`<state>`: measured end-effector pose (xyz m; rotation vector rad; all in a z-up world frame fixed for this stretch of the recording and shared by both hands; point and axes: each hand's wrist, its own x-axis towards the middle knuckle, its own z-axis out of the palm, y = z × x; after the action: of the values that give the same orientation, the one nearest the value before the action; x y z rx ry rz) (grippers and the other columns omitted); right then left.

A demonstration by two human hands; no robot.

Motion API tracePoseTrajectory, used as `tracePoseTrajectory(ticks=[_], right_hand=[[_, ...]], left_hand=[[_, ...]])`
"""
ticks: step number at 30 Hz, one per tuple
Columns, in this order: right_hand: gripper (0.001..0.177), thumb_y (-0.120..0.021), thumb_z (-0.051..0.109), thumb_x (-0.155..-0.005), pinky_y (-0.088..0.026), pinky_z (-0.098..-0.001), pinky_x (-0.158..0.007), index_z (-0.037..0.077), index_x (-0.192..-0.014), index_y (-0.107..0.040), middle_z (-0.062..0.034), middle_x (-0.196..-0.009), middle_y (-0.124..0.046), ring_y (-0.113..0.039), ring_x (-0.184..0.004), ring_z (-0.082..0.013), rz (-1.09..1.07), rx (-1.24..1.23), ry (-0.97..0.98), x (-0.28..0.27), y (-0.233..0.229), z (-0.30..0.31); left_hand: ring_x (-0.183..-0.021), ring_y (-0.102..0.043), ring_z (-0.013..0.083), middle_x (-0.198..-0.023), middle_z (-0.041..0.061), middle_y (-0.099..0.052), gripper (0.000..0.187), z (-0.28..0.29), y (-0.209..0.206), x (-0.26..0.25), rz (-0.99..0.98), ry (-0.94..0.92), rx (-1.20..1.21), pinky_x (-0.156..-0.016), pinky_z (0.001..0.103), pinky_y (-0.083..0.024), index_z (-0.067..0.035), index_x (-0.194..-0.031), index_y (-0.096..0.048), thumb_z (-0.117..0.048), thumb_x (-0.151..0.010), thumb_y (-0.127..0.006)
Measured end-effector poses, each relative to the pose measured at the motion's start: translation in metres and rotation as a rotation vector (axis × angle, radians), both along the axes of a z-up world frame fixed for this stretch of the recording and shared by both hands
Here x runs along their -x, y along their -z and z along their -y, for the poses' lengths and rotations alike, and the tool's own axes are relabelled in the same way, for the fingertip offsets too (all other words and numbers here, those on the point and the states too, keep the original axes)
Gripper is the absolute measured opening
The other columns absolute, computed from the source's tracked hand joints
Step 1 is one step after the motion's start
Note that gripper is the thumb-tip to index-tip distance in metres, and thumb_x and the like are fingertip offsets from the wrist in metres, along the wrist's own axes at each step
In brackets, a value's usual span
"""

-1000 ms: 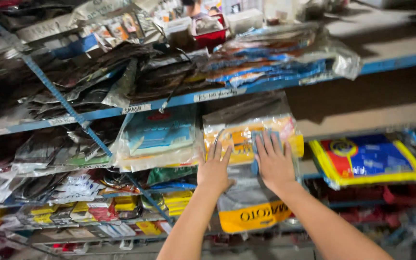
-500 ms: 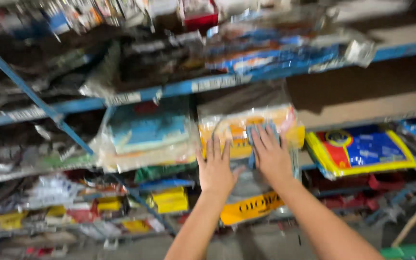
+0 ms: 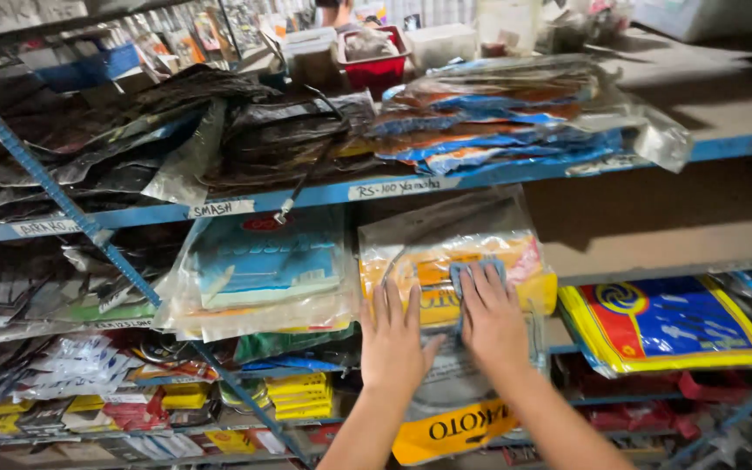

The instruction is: The person wipes a plastic-wrapped package on a metal shelf using a blue cloth. They hold the package with one hand and scrub the surface with the other, then place it back on the shelf.

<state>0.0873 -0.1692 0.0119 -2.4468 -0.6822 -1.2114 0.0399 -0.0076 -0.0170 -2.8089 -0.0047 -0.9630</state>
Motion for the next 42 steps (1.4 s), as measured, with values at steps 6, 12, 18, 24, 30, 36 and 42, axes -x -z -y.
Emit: tracePoseTrajectory(ticks=[6, 12, 18, 24, 30, 36, 42], right_hand=[[0.051, -0.061, 0.022, -0.089, -0.038, -0.0539, -0.113, -0.002, -0.134, -0.060, -0.0196, -0.147, -0.055, -0.050, -0.138, -0.0425, -0.010, -0.057, -0.173, 0.009, 0.002, -0.050], [0.046, -0.059, 0.010, -0.089, -0.040, -0.0527, -0.115, 0.002, -0.134, -0.060, -0.0136, -0.145, -0.061, -0.054, -0.138, -0.0302, 0.024, 0.057, -0.056, -0.003, -0.010, -0.017], [0.046, -0.058, 0.015, -0.091, -0.037, -0.0574, -0.113, -0.001, -0.135, -0.061, -0.0165, -0.148, -0.057, -0.051, -0.140, -0.0378, 0.001, -0.103, 0.127, -0.008, 0.009, -0.024], [0.048, -0.057, 0.018, -0.094, -0.037, -0.0622, -0.117, 0.000, -0.139, -0.058, -0.0198, -0.152, -0.053, -0.048, -0.142, -0.0416, -0.022, -0.090, 0.171, -0.011, 0.017, -0.033], [0.045, -0.066, 0.006, -0.079, -0.042, -0.0489, -0.113, -0.002, -0.123, -0.066, -0.0155, -0.131, -0.067, -0.059, -0.129, -0.0378, 0.013, -0.094, -0.208, 0.029, -0.033, -0.045], [0.038, -0.058, 0.007, -0.081, -0.036, -0.0465, -0.117, 0.003, -0.118, -0.064, -0.0078, -0.123, -0.065, -0.058, -0.126, -0.0271, 0.102, -0.045, -0.293, 0.032, -0.049, -0.023], [0.041, -0.058, 0.021, -0.095, -0.039, -0.0635, -0.116, 0.007, -0.133, -0.065, -0.0125, -0.150, -0.058, -0.052, -0.141, -0.0351, 0.004, -0.135, 0.198, -0.021, 0.038, -0.012]], left_hand=[[-0.146, -0.032, 0.0536, -0.154, 0.034, -0.039, 0.075, 0.001, 0.001, -0.005, 0.082, 0.054, -0.036, -0.119, 0.057, -0.025, 0.000, -0.149, -0.046, -0.031, -0.082, -0.059], [-0.151, -0.025, 0.0515, -0.159, 0.036, -0.031, 0.095, 0.000, 0.011, -0.010, 0.083, 0.035, 0.009, -0.122, 0.056, -0.020, 0.005, -0.153, -0.039, -0.068, -0.092, -0.050], [-0.148, -0.037, 0.0427, -0.156, 0.028, -0.044, 0.074, -0.001, 0.002, -0.008, 0.206, 0.110, 0.168, -0.117, 0.049, -0.033, 0.006, -0.148, -0.046, -0.044, -0.095, -0.060], [-0.140, -0.048, 0.0375, -0.145, 0.021, -0.056, 0.062, -0.005, -0.002, -0.015, 0.267, 0.096, 0.134, -0.110, 0.048, -0.039, 0.002, -0.141, -0.055, -0.041, -0.097, -0.061], [-0.149, -0.037, 0.0397, -0.152, 0.027, -0.047, 0.065, -0.009, 0.016, -0.026, 0.232, 0.144, 0.120, -0.117, 0.051, -0.031, 0.004, -0.145, -0.049, -0.034, -0.094, -0.058], [-0.149, -0.038, 0.0352, -0.154, 0.023, -0.046, 0.063, -0.013, 0.012, -0.020, 0.237, 0.187, 0.174, -0.117, 0.048, -0.033, 0.002, -0.145, -0.050, -0.030, -0.092, -0.063], [-0.153, -0.030, 0.0343, -0.161, 0.020, -0.038, 0.064, -0.020, 0.020, -0.022, 0.189, 0.190, 0.159, -0.119, 0.048, -0.028, 0.000, -0.151, -0.043, -0.032, -0.098, -0.058]])
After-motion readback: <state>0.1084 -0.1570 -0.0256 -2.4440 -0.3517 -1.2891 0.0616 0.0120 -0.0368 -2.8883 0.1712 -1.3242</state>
